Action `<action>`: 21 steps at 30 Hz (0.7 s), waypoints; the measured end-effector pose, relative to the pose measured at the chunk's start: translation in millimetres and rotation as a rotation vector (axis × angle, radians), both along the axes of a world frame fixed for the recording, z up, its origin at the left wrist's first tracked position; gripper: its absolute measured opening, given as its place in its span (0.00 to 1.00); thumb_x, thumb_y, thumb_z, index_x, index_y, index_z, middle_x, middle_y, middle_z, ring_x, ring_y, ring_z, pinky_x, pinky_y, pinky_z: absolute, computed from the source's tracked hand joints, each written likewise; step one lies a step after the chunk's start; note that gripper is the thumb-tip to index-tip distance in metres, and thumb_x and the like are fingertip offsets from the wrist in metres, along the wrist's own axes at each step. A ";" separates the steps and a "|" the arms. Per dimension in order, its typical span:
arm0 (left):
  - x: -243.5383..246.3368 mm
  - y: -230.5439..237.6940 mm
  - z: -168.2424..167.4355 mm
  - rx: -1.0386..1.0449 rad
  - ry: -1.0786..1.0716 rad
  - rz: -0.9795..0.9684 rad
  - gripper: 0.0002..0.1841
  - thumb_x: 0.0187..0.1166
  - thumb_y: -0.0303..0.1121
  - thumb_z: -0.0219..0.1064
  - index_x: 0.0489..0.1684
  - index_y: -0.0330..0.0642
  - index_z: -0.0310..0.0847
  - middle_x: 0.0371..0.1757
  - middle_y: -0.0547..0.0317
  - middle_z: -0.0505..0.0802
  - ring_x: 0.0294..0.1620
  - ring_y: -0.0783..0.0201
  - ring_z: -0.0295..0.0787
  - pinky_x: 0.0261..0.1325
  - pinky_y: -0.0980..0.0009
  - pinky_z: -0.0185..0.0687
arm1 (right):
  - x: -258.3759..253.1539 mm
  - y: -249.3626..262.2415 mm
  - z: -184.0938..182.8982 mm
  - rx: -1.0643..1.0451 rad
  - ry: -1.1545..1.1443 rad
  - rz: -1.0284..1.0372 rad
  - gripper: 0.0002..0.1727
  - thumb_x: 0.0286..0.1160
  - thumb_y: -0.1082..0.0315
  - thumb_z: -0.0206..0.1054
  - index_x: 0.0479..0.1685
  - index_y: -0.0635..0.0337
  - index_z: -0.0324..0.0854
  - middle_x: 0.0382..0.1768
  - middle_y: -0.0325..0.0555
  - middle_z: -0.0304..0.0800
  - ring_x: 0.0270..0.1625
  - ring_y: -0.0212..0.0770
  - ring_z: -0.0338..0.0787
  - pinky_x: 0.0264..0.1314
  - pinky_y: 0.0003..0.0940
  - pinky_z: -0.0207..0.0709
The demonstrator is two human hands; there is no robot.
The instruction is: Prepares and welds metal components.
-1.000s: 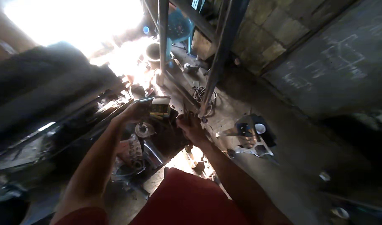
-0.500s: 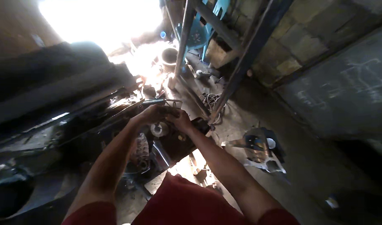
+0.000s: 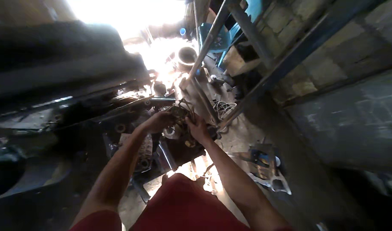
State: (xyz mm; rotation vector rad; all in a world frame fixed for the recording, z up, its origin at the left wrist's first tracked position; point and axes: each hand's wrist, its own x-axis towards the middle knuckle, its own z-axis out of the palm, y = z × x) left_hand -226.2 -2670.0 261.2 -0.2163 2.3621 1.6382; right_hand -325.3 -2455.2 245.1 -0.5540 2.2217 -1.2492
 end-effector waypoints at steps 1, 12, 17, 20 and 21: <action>1.5 0.8 0.0 0.015 0.005 0.000 0.13 0.85 0.25 0.65 0.63 0.39 0.85 0.50 0.52 0.93 0.45 0.64 0.90 0.55 0.62 0.88 | 1.0 -0.5 -2.0 -0.002 0.014 0.009 0.19 0.89 0.54 0.62 0.65 0.59 0.81 0.43 0.54 0.90 0.41 0.48 0.90 0.47 0.50 0.86; 8.6 -11.3 -7.5 0.082 0.033 0.060 0.12 0.85 0.26 0.63 0.63 0.40 0.83 0.46 0.54 0.91 0.37 0.66 0.87 0.43 0.66 0.87 | 12.1 -6.5 -5.4 0.004 0.011 0.026 0.20 0.90 0.55 0.61 0.69 0.57 0.79 0.48 0.54 0.91 0.47 0.47 0.92 0.53 0.51 0.87; 14.7 -20.7 -2.9 0.168 0.001 0.109 0.13 0.79 0.19 0.65 0.58 0.39 0.82 0.45 0.55 0.91 0.36 0.66 0.87 0.40 0.68 0.86 | 18.6 -14.0 -7.0 -0.027 0.045 0.074 0.20 0.90 0.57 0.61 0.71 0.60 0.79 0.51 0.55 0.91 0.50 0.48 0.92 0.56 0.51 0.87; 19.5 -28.7 -7.2 0.185 0.009 0.109 0.16 0.75 0.18 0.67 0.60 0.40 0.81 0.47 0.55 0.92 0.38 0.66 0.87 0.40 0.69 0.86 | 22.1 -16.1 -6.8 0.030 0.016 0.112 0.23 0.90 0.56 0.61 0.75 0.59 0.76 0.54 0.56 0.91 0.53 0.49 0.92 0.60 0.53 0.86; 20.7 -29.7 -6.5 0.175 0.001 0.115 0.16 0.75 0.18 0.68 0.59 0.40 0.81 0.46 0.55 0.92 0.38 0.65 0.88 0.40 0.68 0.87 | 22.9 -16.6 -5.7 0.045 0.015 0.127 0.22 0.90 0.56 0.60 0.75 0.58 0.76 0.53 0.56 0.91 0.52 0.50 0.92 0.60 0.53 0.86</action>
